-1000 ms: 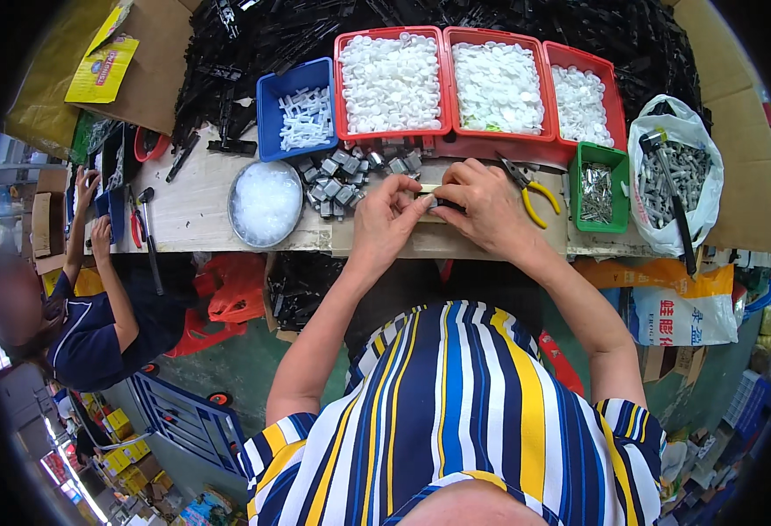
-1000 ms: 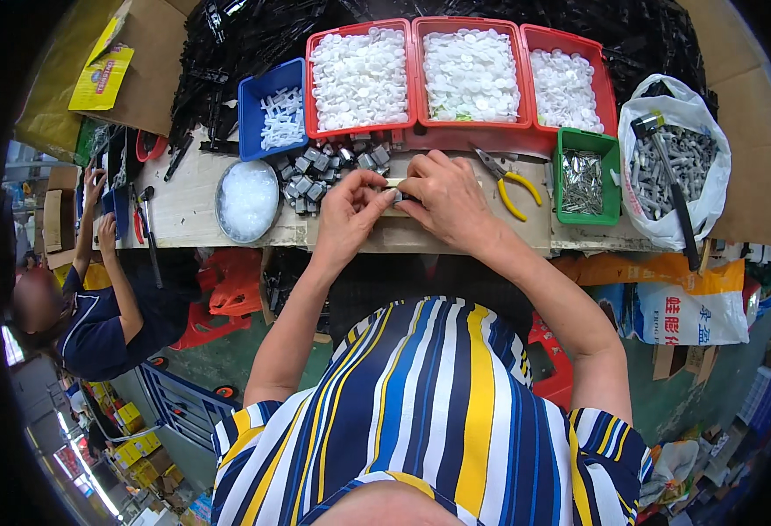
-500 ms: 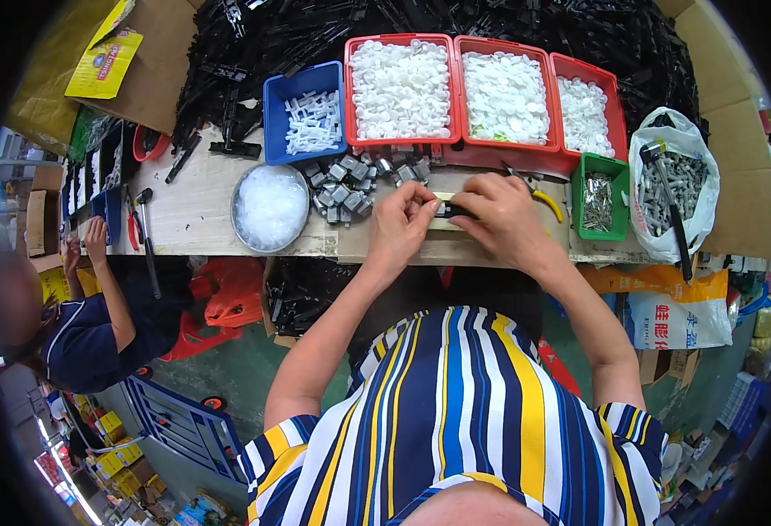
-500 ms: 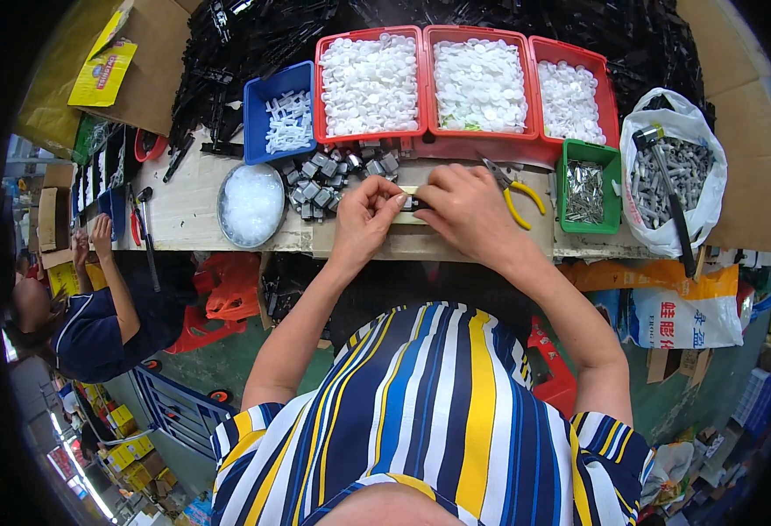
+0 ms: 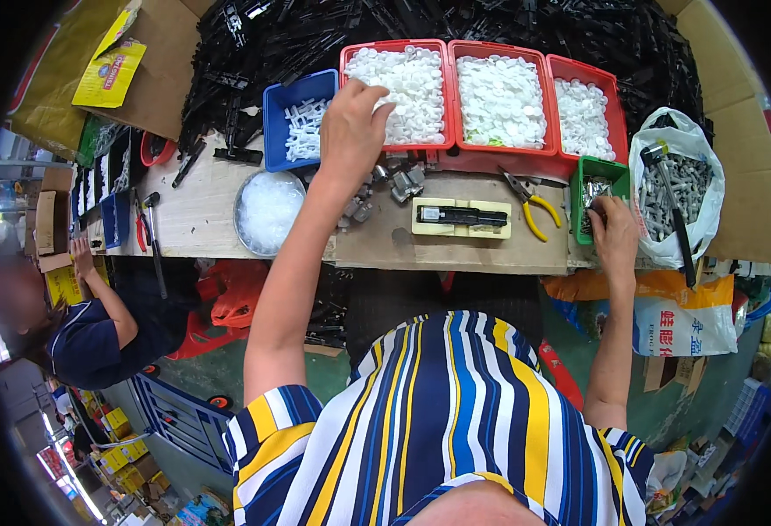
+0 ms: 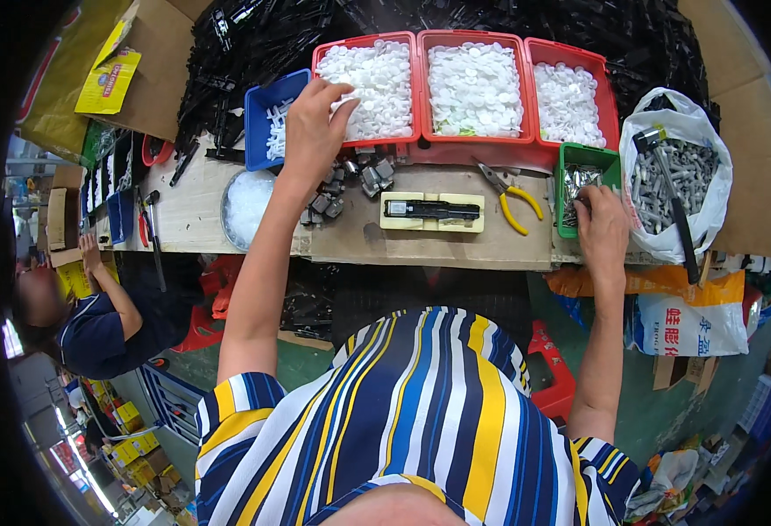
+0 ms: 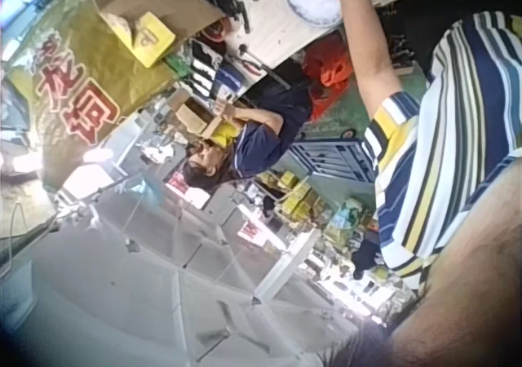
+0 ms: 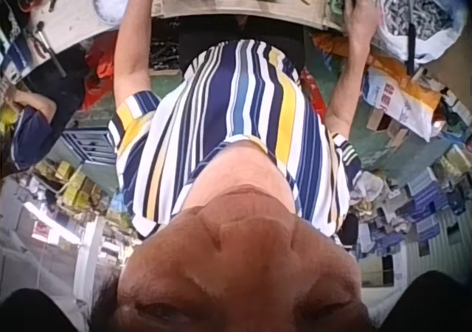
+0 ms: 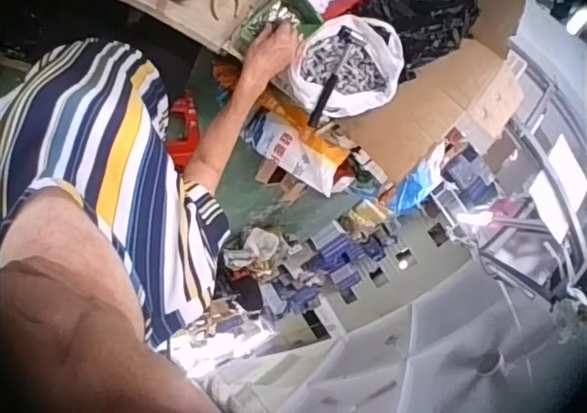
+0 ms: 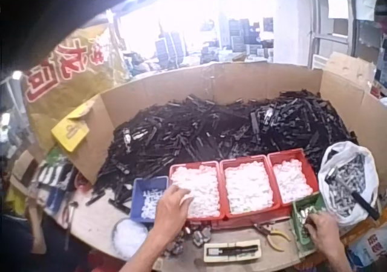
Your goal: The person assembles small metal hardware components using a wooden jig and pliers. They repeatedly pick up metal pieces, place them into the jig, and use pliers to secure or shape them. The workspace contains bins of white plastic parts and loose metal hardware.
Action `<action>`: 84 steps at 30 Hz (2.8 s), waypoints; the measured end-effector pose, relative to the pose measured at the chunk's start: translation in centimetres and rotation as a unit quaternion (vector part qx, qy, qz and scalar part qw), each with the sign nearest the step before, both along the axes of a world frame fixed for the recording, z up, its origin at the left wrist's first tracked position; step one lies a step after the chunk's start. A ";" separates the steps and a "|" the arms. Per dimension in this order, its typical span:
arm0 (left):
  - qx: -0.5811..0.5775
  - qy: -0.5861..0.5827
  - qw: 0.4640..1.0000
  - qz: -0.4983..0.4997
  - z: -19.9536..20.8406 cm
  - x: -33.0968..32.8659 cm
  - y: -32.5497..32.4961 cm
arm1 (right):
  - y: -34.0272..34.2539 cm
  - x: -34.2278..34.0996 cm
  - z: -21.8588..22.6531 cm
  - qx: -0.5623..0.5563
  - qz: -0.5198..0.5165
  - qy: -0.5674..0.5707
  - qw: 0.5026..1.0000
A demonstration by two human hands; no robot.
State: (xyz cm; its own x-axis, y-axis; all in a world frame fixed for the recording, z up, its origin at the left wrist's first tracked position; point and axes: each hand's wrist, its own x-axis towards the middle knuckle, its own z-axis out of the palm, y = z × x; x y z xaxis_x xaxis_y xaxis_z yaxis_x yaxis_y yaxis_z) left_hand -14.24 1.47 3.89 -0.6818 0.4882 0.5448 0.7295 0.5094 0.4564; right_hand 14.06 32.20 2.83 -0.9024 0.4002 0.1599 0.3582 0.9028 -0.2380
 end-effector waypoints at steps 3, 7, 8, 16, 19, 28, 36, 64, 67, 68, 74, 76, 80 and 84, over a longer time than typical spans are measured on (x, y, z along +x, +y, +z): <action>-0.034 0.017 0.999 -0.008 -0.5 -1.5 1.2 | 0.0 -0.4 -0.7 -0.010 0.006 0.021 1.000; -0.042 0.035 0.998 -0.018 -1.4 -2.3 1.3 | -0.3 -0.6 -1.0 -0.080 -0.015 0.080 0.994; -0.033 0.030 0.999 -0.017 -1.3 -2.2 1.0 | -0.3 -0.8 -0.9 -0.091 -0.015 0.065 0.994; 0.190 -0.327 0.926 -0.017 1.1 2.1 0.1 | 0.2 -1.0 -0.4 -0.130 -0.049 0.053 0.989; 0.287 -0.456 0.840 -0.068 1.1 4.6 -0.1 | 0.2 -0.7 1.2 -0.118 -0.064 0.056 0.989; 0.364 -0.755 0.510 -0.191 -0.7 12.7 3.5 | -7.7 -3.0 6.1 -0.267 0.167 0.103 0.944; 0.344 -0.784 0.473 -0.210 -0.6 13.9 3.7 | -9.8 -4.1 6.4 -0.273 0.225 0.129 0.926; 0.359 -0.724 0.537 -0.243 -0.3 15.1 2.2 | -11.3 -4.5 4.2 -0.312 0.214 0.230 0.896; 0.338 -0.685 0.604 -0.227 -0.7 15.0 1.7 | -11.4 -4.8 4.0 -0.321 0.223 0.221 0.893; 0.336 -0.664 0.633 -0.212 -0.4 15.1 1.7 | -11.5 -5.0 3.8 -0.324 0.226 0.220 0.892; 0.122 -0.328 0.931 -0.099 -0.4 13.8 -0.9 | -11.6 -7.5 0.8 -0.285 0.254 0.192 0.904; 0.077 -0.185 0.977 -0.079 -1.4 13.6 -1.6 | -11.9 -8.2 -0.1 -0.271 0.276 0.188 0.903; 0.028 -0.100 0.989 -0.107 -2.3 13.6 -2.4 | -12.6 -9.0 -1.4 -0.269 0.298 0.166 0.900; 0.014 -0.085 0.988 -0.129 -3.3 13.7 -2.6 | -13.2 -9.2 -1.4 -0.253 0.307 0.144 0.906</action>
State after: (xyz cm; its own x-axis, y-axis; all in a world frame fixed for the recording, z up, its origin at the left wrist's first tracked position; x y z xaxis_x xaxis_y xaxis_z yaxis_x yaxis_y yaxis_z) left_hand -0.53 -1.16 0.61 -0.6199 0.6441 0.4481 0.7446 0.3026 0.5950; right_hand 4.84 18.99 1.43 -0.9298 -0.0744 0.3604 -0.3168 0.6602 -0.6810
